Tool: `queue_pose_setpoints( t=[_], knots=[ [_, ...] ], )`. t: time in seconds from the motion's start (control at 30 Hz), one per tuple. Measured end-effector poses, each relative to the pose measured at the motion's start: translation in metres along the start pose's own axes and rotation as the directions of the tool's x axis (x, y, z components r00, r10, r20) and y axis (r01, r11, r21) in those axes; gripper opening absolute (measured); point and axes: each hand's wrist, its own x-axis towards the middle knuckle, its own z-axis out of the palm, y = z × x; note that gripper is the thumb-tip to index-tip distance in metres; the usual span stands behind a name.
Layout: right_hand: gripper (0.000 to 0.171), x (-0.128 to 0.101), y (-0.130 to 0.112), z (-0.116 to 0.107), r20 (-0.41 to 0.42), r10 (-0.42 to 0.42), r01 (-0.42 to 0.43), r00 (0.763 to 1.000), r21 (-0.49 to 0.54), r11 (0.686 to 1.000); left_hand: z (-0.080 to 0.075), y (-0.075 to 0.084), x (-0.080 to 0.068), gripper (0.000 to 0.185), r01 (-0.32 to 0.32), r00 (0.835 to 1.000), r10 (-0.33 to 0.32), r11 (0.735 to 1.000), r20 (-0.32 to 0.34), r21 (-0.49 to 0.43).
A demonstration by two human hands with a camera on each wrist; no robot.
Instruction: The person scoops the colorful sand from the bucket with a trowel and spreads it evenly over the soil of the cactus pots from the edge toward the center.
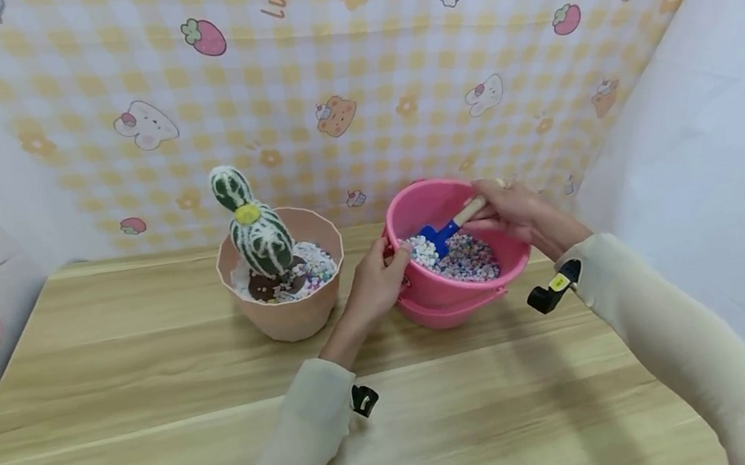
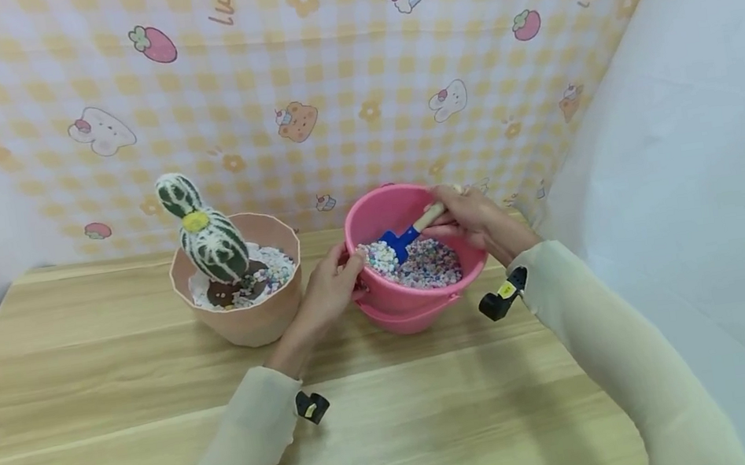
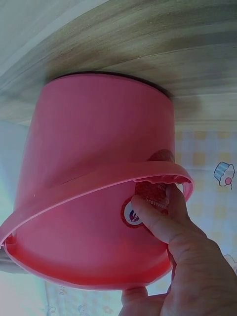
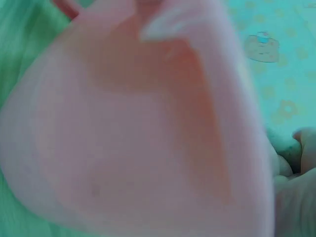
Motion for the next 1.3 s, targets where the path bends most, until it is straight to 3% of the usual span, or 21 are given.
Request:
queue_pose_setpoints(
  t=[0.13, 0.53, 0.93, 1.3],
  knots=[
    [0.040, -0.008, -0.003, -0.003, -0.009, 0.008, -0.007, 1.000, 0.108, 0.994, -0.003, 0.002, 0.001, 0.057, -0.015, 1.000, 0.015, 1.000, -0.005, -0.004],
    [0.040, -0.014, -0.002, -0.013, 0.047, 0.014, -0.024, 0.999, 0.214, 0.977, -0.001, -0.001, -0.001, 0.057, -0.007, 1.000, 0.007, 1.000, 0.024, -0.026],
    [0.038, -0.017, -0.005, -0.021, 0.105, 0.024, -0.053, 0.994, 0.279, 0.959, -0.001, -0.002, -0.003, 0.056, -0.005, 1.000, 0.006, 1.000, 0.024, -0.027],
    [0.038, -0.017, -0.006, -0.024, 0.103, 0.034, -0.063, 0.994, 0.295, 0.953, -0.001, -0.005, -0.001, 0.057, -0.021, 0.999, 0.023, 0.998, 0.029, -0.055]
  ],
)
